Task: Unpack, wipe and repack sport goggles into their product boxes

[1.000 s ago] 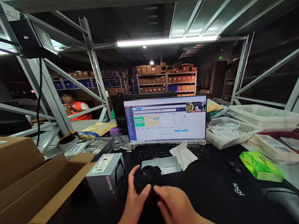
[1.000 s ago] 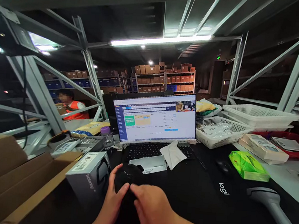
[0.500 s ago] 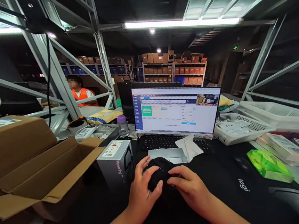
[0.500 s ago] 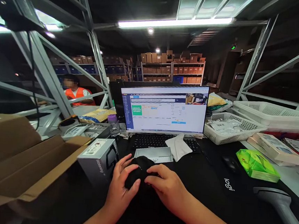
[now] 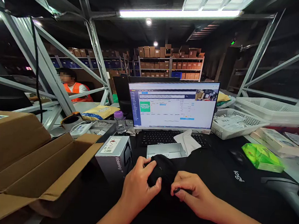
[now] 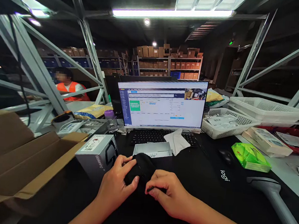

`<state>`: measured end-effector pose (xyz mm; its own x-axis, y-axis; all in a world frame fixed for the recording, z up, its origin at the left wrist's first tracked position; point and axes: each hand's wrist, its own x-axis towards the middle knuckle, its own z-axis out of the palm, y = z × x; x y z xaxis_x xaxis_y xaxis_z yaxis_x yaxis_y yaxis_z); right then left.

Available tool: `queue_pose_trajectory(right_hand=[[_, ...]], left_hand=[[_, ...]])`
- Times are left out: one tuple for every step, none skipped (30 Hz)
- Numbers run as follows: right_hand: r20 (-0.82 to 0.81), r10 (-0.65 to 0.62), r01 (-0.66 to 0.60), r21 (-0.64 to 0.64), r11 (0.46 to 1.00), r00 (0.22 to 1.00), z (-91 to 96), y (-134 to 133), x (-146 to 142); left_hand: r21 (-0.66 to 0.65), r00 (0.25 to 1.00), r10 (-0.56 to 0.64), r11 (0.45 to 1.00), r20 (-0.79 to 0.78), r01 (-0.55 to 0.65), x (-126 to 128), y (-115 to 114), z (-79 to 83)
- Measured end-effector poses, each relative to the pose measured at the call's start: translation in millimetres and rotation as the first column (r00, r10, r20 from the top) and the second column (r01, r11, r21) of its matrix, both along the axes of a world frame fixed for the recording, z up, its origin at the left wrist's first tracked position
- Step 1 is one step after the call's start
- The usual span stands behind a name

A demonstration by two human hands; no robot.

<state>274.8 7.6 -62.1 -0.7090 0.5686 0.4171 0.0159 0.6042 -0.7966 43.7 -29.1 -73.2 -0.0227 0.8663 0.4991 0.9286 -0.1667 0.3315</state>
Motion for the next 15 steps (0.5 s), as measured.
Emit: queue_pose_trajectory(right_hand=[[0.070, -0.010, 0.007, 0.044, 0.999, 0.997, -4.2, -2.2, 2.9], [0.153, -0.028, 0.015, 0.083, 0.996, 0.988, -10.4, -3.8, 6.3], [0.243, -0.051, 0.023, 0.117, 0.993, 0.969, -18.2, -4.6, 10.1], [0.332, -0.079, 0.031, 0.148, 0.989, 0.940, -27.0, -4.5, 13.9], [0.412, -0.117, 0.044, 0.183, 0.982, 0.904, -36.0, -3.3, 17.3], [0.480, -0.157, 0.057, 0.215, 0.975, 0.863, -44.4, -1.1, 20.1], [0.532, -0.188, 0.068, 0.236, 0.969, 0.825, -51.3, 1.9, 22.1], [0.568, -0.209, 0.082, 0.241, 0.967, 0.796, -56.4, 5.5, 23.4], [0.587, -0.217, 0.096, 0.231, 0.968, 0.780, -59.3, 9.5, 23.9], [0.593, -0.217, 0.110, 0.212, 0.971, 0.776, -60.3, 13.7, 23.9], [0.589, -0.212, 0.121, 0.190, 0.974, 0.780, -59.8, 17.9, 23.7], [0.579, -0.203, 0.129, 0.166, 0.978, 0.790, -58.2, 22.1, 23.3], [0.563, -0.192, 0.136, 0.140, 0.981, 0.804, -56.2, 26.1, 22.9], [0.544, -0.171, 0.136, 0.104, 0.985, 0.822, -54.0, 30.1, 22.5], [0.517, -0.143, 0.132, 0.059, 0.990, 0.844, -51.9, 33.9, 22.2]], left_hand=[[-0.020, 1.000, 0.027, 0.999, 0.007, -0.027, -3.9, 1.3, -0.4], [-0.036, 0.998, 0.058, 0.998, 0.014, -0.057, -8.5, 2.5, -1.3], [-0.049, 0.996, 0.085, 0.995, 0.021, -0.084, -13.3, 3.4, -2.7], [-0.061, 0.994, 0.106, 0.993, 0.026, -0.104, -17.7, 3.8, -4.4], [-0.074, 0.992, 0.120, 0.990, 0.027, -0.118, -21.2, 3.8, -6.1], [-0.089, 0.991, 0.129, 0.988, 0.026, -0.127, -23.6, 3.3, -7.5], [-0.102, 0.991, 0.135, 0.986, 0.022, -0.132, -24.7, 2.5, -8.3], [-0.116, 0.990, 0.138, 0.984, 0.015, -0.135, -24.7, 1.4, -8.5], [-0.129, 0.990, 0.142, 0.982, 0.006, -0.140, -24.1, 0.3, -7.7], [-0.143, 0.989, 0.147, 0.979, -0.005, -0.146, -23.2, -0.9, -6.1], [-0.157, 0.988, 0.152, 0.976, -0.016, -0.152, -22.6, -2.0, -4.0], [-0.174, 0.987, 0.156, 0.972, -0.027, -0.158, -22.8, -3.2, -1.5], [-0.192, 0.987, 0.159, 0.968, -0.038, -0.164, -23.8, -4.7, 0.6], [-0.215, 0.986, 0.162, 0.962, -0.046, -0.168, -25.6, -6.5, 1.7], [-0.235, 0.984, 0.168, 0.956, -0.053, -0.176, -27.9, -8.9, 1.3]])
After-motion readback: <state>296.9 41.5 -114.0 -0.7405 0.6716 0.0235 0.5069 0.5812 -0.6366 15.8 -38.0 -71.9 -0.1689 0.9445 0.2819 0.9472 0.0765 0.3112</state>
